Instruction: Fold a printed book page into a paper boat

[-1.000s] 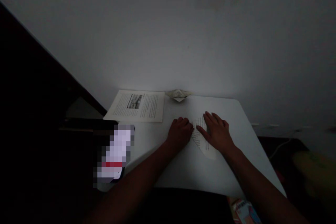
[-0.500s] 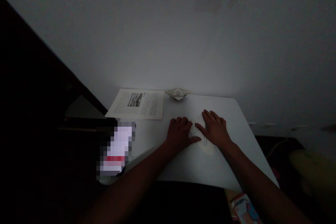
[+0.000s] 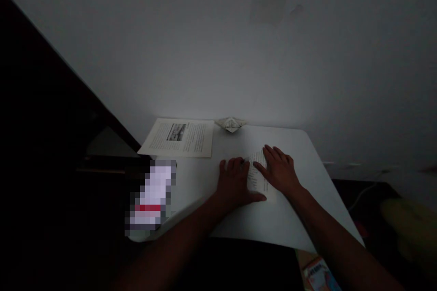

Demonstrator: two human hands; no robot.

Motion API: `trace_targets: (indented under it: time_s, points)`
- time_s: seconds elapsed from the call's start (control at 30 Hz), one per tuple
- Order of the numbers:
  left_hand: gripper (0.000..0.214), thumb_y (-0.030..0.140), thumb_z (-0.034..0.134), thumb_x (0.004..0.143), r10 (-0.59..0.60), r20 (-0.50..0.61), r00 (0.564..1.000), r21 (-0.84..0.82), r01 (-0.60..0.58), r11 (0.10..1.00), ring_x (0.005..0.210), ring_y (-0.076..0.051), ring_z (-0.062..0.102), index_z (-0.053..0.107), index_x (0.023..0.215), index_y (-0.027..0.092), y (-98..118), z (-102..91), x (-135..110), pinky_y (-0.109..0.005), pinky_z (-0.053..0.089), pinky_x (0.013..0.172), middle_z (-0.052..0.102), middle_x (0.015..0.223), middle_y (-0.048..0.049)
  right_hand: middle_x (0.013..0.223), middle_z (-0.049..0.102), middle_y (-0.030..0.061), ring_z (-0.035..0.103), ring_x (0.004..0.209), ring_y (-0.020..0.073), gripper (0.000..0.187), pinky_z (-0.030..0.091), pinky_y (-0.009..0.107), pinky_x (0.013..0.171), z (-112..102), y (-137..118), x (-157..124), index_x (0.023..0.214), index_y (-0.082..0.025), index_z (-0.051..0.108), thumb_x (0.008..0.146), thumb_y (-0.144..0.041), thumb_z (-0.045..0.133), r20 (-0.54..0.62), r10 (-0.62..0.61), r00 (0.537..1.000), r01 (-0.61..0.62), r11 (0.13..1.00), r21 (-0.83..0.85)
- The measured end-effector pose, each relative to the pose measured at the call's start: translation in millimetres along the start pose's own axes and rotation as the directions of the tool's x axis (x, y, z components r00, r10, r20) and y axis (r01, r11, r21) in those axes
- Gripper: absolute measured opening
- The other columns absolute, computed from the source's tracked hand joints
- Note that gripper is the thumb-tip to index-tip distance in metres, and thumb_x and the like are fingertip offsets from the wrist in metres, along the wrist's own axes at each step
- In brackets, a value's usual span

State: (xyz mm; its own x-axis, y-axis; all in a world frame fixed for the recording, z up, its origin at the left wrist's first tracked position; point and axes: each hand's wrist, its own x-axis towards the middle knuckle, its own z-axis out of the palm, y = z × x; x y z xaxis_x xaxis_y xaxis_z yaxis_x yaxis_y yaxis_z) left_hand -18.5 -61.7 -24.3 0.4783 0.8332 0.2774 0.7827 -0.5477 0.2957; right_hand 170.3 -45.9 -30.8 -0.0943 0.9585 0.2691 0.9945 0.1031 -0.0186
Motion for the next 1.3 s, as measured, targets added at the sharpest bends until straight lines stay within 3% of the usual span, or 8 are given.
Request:
trace_targets:
  time_s: [0.1,0.23,0.37,0.6,0.73,0.9,1.2,1.3]
  points:
    - [0.099,0.078,0.059,0.054,0.026,0.038,0.999,-0.047,-0.024,0.999,0.124,-0.035,0.036,0.041,0.133,0.020,-11.7,-3.0,-0.7,-0.056,0.019,0.105,0.045,0.137,-0.0128,0.140,0.045,0.0104,0.037,0.128,0.0310,0.058,0.031,0.048,0.098,-1.8,2.6,-2.5,0.132,-0.015,0.045,0.090,-0.054,0.034,-0.024,0.001,1.000,-0.001,1.000,0.004]
    - [0.073,0.061,0.059,0.069,0.055,0.044,0.998,-0.078,-0.052,0.996,0.129,-0.032,0.033,0.044,0.130,0.025,-21.9,-9.1,-1.6,-0.053,0.019,0.106,0.042,0.142,-0.0062,0.136,0.050,0.0125,0.040,0.126,0.0295,0.049,0.032,0.046,0.098,-5.0,6.3,-7.9,0.126,-0.014,0.051,0.093,-0.045,0.034,-0.070,0.004,0.998,-0.004,1.000,-0.005]
    - [0.048,0.046,0.055,0.080,0.022,-0.015,1.000,-0.085,-0.023,0.996,0.126,-0.027,0.039,0.051,0.123,0.024,-25.6,-12.7,1.7,-0.049,0.023,0.106,0.048,0.136,-0.0053,0.134,0.052,0.0129,0.042,0.125,0.0286,0.041,0.033,0.045,0.099,-7.0,8.5,-11.0,0.116,-0.014,0.057,0.092,-0.041,0.039,-0.120,-0.030,0.992,0.033,0.999,0.022]
    - [0.020,0.019,0.053,0.084,0.029,-0.070,0.997,-0.155,-0.039,0.987,0.111,-0.021,0.051,0.064,0.101,0.022,-35.2,-11.1,9.4,-0.040,0.036,0.096,0.061,0.116,-0.0051,0.125,0.059,0.0103,0.050,0.119,0.0261,0.029,0.039,0.046,0.098,-13.9,13.4,-17.2,0.104,-0.018,0.064,0.087,-0.037,0.049,-0.137,-0.184,0.973,0.207,0.961,0.181]
    - [0.018,0.029,0.054,0.085,0.103,-0.072,0.992,-0.175,-0.114,0.978,0.104,-0.020,0.054,0.065,0.097,0.022,-33.2,-10.0,6.5,-0.039,0.036,0.094,0.063,0.108,-0.0053,0.116,0.065,0.0073,0.057,0.111,0.0225,0.026,0.045,0.042,0.095,-19.5,14.1,-25.8,0.104,-0.021,0.064,0.086,-0.036,0.053,-0.147,-0.288,0.946,0.320,0.897,0.304]
    - [0.062,0.060,0.071,0.060,0.098,-0.054,0.994,-0.174,-0.106,0.979,0.111,-0.027,0.050,0.062,0.108,0.022,-31.9,-10.0,2.8,-0.047,0.027,0.101,0.058,0.119,-0.0090,0.110,0.067,0.0065,0.061,0.103,0.0223,0.037,0.046,0.042,0.090,-21.9,13.1,-29.9,0.106,-0.022,0.063,0.078,-0.046,0.063,-0.139,-0.327,0.935,0.355,0.876,0.326]
    - [0.038,0.045,0.069,0.069,0.108,-0.033,0.994,-0.192,-0.113,0.975,0.112,-0.025,0.049,0.066,0.101,0.025,-33.4,-11.3,3.4,-0.043,0.028,0.100,0.057,0.119,-0.0067,0.107,0.068,0.0062,0.061,0.095,0.0218,0.030,0.046,0.041,0.083,-23.9,4.2,-23.2,0.105,-0.022,0.064,0.083,-0.042,0.059,-0.122,-0.401,0.908,0.419,0.863,0.283]
    - [0.046,0.051,0.070,0.066,0.099,-0.029,0.995,-0.187,-0.103,0.977,0.112,-0.027,0.048,0.065,0.104,0.025,-31.7,-12.2,3.0,-0.045,0.028,0.100,0.057,0.120,-0.0080,0.107,0.068,0.0073,0.061,0.096,0.0226,0.035,0.046,0.041,0.083,-23.6,5.5,-22.5,0.105,-0.021,0.064,0.080,-0.046,0.060,-0.124,-0.419,0.900,0.436,0.849,0.298]
